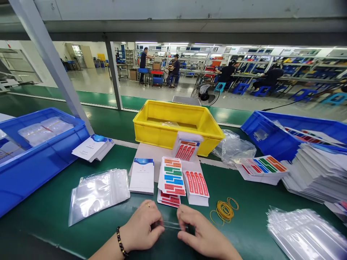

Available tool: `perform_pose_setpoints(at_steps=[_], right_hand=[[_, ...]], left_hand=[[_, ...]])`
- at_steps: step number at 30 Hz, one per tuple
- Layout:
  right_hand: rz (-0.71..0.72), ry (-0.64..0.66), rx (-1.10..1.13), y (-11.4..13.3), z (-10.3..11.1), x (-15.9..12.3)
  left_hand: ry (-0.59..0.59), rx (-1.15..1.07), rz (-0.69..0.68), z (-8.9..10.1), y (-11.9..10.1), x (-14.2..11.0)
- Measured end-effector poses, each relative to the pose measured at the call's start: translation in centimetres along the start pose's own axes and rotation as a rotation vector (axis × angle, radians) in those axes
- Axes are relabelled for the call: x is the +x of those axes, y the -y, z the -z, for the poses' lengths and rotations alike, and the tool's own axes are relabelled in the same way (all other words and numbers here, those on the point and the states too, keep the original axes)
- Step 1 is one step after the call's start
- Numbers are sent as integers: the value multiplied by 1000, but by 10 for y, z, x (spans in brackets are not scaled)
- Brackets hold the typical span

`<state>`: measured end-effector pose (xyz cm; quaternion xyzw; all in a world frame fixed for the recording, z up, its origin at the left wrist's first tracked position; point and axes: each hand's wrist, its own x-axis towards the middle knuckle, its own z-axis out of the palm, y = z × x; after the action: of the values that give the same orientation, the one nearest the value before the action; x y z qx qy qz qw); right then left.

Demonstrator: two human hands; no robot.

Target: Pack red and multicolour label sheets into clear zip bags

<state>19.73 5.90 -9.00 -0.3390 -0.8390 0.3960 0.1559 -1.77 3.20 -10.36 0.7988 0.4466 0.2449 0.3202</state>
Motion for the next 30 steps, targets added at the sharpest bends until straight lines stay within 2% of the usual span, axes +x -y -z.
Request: perform_pose_setpoints(at_steps=[4, 8, 10, 14, 17, 21, 24, 27, 30], right_hand=[[82, -149, -87, 9, 2, 9], [255, -284, -354, 21, -11, 55], [260, -263, -483, 25, -16, 85], [166, -97, -652, 32, -24, 130], [115, -29, -727, 36, -33, 135], [149, -62, -726, 34, -39, 120], [255, -203, -624, 31, -29, 105], [388, -340, -535, 37, -9, 82], [450, -201, -438, 50, 10, 55]], left_hand=[[26, 13, 69, -3, 3, 0], [79, 26, 4, -11, 6, -3], [83, 54, -28, -15, 8, -4], [56, 140, -46, -19, 14, -6], [33, 119, -49, -19, 15, -6], [34, -24, 9, -18, 11, -8], [13, -317, 122, -19, 12, -8], [-92, -921, 260, -18, 16, -5], [-194, -1480, 372, -12, 17, 1]])
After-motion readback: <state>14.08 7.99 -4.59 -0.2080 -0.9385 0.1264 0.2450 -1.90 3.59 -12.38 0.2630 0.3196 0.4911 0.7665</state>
